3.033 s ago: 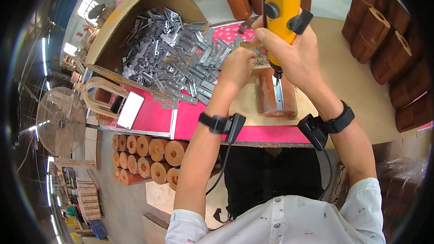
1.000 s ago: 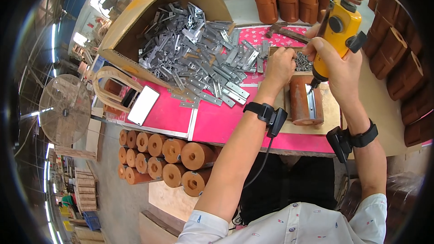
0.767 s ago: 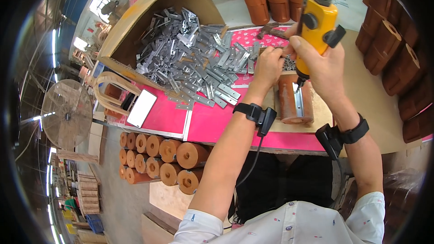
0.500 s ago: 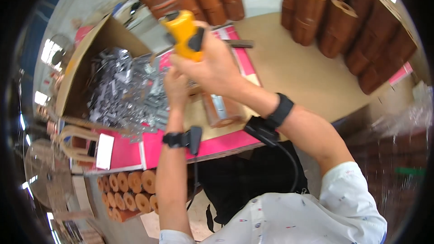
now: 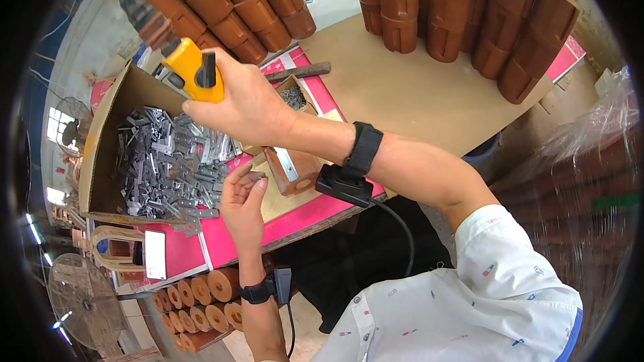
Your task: Attaching metal L-brackets to cylindrical wooden furniture legs using an electric screwdriver.
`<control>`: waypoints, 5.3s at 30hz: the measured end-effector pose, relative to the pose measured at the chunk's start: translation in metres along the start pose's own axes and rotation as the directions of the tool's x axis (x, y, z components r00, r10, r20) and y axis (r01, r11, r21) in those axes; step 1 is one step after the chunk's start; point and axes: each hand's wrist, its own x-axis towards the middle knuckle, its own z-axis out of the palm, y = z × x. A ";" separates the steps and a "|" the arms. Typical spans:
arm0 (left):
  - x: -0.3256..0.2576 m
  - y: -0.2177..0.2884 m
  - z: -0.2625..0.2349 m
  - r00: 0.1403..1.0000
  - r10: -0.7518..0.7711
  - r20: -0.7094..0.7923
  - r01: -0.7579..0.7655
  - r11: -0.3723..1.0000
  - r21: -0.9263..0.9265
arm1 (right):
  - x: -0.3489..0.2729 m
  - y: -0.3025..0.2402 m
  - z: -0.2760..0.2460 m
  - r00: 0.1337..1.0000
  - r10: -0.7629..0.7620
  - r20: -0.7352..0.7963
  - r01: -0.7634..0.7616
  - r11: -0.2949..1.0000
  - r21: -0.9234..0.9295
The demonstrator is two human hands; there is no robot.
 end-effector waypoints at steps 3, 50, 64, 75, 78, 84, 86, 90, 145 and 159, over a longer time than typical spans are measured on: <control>-0.003 0.003 0.009 0.999 0.031 0.036 -0.031 0.999 -0.009 | -0.002 -0.021 -0.003 0.999 0.037 0.017 -0.039 0.995 0.097; 0.008 0.004 0.024 0.994 0.070 0.090 -0.068 0.997 -0.024 | -0.013 -0.024 -0.006 0.997 -0.027 0.077 0.027 1.000 0.010; 0.011 0.009 0.024 0.990 0.099 0.102 -0.115 0.980 0.164 | -0.013 -0.014 0.002 0.995 -0.101 -0.006 0.101 0.995 0.003; 0.014 0.004 0.025 0.991 0.119 0.064 -0.128 0.978 0.164 | -0.014 -0.009 0.001 0.993 -0.121 -0.018 0.121 0.993 -0.004; 0.013 0.007 0.026 0.990 0.126 0.063 -0.136 0.974 0.180 | -0.015 -0.007 0.001 0.991 -0.130 -0.027 0.130 0.992 -0.011; 0.010 0.013 0.026 0.996 0.041 0.076 -0.060 0.960 0.272 | -0.019 -0.005 0.001 0.994 -0.105 -0.025 0.106 0.994 0.010; 0.010 0.013 0.025 0.997 0.032 0.072 -0.050 0.963 0.265 | -0.021 -0.004 0.000 0.997 -0.069 0.047 0.070 0.997 -0.021; 0.010 0.016 0.026 0.996 0.033 0.079 -0.055 0.955 0.292 | -0.021 -0.004 -0.001 0.997 -0.058 0.053 0.059 0.998 -0.033; 0.027 -0.010 0.014 0.925 -0.047 0.378 -0.035 0.978 0.206 | -0.029 0.006 0.003 0.980 -0.197 0.038 0.200 0.972 -0.121; 0.031 0.000 0.013 0.914 0.081 0.397 -0.252 0.881 0.401 | -0.023 -0.006 -0.010 0.999 -0.032 -0.019 0.034 0.989 0.145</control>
